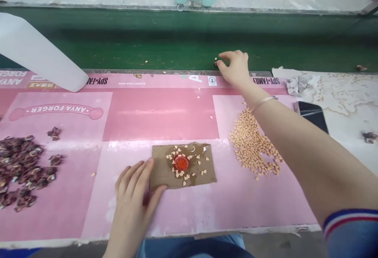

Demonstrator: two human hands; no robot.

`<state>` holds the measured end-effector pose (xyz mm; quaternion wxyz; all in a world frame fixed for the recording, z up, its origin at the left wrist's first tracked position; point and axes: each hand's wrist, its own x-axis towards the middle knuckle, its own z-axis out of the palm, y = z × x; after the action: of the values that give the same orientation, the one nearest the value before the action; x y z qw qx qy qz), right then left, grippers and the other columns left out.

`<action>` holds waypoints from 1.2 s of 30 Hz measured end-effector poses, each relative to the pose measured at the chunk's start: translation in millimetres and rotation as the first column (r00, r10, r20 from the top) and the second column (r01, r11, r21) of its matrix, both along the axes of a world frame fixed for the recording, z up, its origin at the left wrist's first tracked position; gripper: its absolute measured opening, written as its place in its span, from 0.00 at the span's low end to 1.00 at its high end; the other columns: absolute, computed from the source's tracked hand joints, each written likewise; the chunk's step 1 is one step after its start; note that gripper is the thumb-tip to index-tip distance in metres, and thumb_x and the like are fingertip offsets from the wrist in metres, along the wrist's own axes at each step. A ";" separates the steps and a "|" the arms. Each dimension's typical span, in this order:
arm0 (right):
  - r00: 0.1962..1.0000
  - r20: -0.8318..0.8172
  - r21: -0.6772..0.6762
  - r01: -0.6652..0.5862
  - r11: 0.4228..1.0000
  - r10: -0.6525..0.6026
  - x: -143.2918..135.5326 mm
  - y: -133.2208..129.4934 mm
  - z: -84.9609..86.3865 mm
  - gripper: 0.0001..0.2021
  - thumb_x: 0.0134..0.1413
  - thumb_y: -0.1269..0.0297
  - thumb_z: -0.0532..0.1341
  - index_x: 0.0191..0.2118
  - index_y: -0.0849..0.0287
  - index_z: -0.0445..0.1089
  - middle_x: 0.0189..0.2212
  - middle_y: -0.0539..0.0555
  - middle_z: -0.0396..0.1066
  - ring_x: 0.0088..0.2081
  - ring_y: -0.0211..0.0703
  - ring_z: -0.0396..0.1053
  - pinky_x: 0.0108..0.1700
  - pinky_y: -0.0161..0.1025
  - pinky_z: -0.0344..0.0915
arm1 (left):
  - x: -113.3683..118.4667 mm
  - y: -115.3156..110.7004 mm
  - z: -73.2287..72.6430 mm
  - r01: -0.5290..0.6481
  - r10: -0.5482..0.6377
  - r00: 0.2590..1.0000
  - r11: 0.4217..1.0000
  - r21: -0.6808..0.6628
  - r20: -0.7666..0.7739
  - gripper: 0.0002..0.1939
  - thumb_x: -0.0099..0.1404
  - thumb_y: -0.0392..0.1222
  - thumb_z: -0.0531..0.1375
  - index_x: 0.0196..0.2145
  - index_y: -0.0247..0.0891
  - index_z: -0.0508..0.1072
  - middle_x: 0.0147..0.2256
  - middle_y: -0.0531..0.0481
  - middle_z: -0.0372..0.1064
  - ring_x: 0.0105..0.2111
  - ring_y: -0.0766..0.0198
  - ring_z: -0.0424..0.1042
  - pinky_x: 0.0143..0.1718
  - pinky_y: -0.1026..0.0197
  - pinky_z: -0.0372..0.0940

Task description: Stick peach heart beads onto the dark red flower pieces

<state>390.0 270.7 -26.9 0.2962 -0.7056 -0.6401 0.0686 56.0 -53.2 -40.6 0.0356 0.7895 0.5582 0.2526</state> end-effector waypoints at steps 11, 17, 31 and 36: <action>0.824 0.034 -0.085 -0.561 0.824 0.565 -17.3 -283.3 28.2 0.05 0.66 0.71 0.59 0.39 0.54 0.70 0.30 0.50 0.76 0.31 0.42 0.75 0.30 0.37 0.71 | 10.0 -11.8 -0.3 -0.045 0.048 0.991 0.999 -0.025 0.129 0.15 0.77 0.44 0.62 0.59 0.46 0.74 0.57 0.42 0.77 0.56 0.44 0.73 0.64 0.38 0.63; 0.916 -0.226 -0.033 -0.348 0.937 0.332 -37.8 -321.7 8.0 0.05 0.68 0.71 0.61 0.40 0.53 0.71 0.33 0.50 0.80 0.33 0.43 0.79 0.31 0.36 0.76 | 9.0 -19.2 1.0 -0.058 0.066 0.988 0.996 -0.062 0.140 0.14 0.76 0.44 0.63 0.57 0.48 0.76 0.56 0.45 0.77 0.56 0.45 0.73 0.64 0.37 0.64; 0.940 -0.229 0.025 -0.254 0.967 0.252 -43.6 -346.0 6.9 0.08 0.68 0.74 0.60 0.40 0.52 0.71 0.34 0.49 0.80 0.35 0.40 0.79 0.35 0.34 0.76 | 21.1 -16.5 10.6 0.017 -0.016 0.999 0.999 -0.040 0.038 0.11 0.77 0.41 0.61 0.55 0.41 0.75 0.56 0.39 0.75 0.56 0.42 0.72 0.61 0.39 0.66; 0.971 -0.052 0.043 -0.229 0.972 0.231 -11.3 -346.8 10.0 0.04 0.71 0.68 0.61 0.44 0.52 0.72 0.36 0.51 0.79 0.38 0.45 0.77 0.39 0.41 0.75 | 20.0 -22.6 11.1 -0.050 0.058 0.994 0.995 -0.086 0.090 0.17 0.75 0.42 0.64 0.59 0.44 0.75 0.61 0.37 0.71 0.58 0.37 0.71 0.61 0.34 0.64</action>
<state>378.6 -76.1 -16.9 0.3172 -0.6187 -0.7102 0.1108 76.0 -75.8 -29.6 0.0875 0.7594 0.5871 0.2663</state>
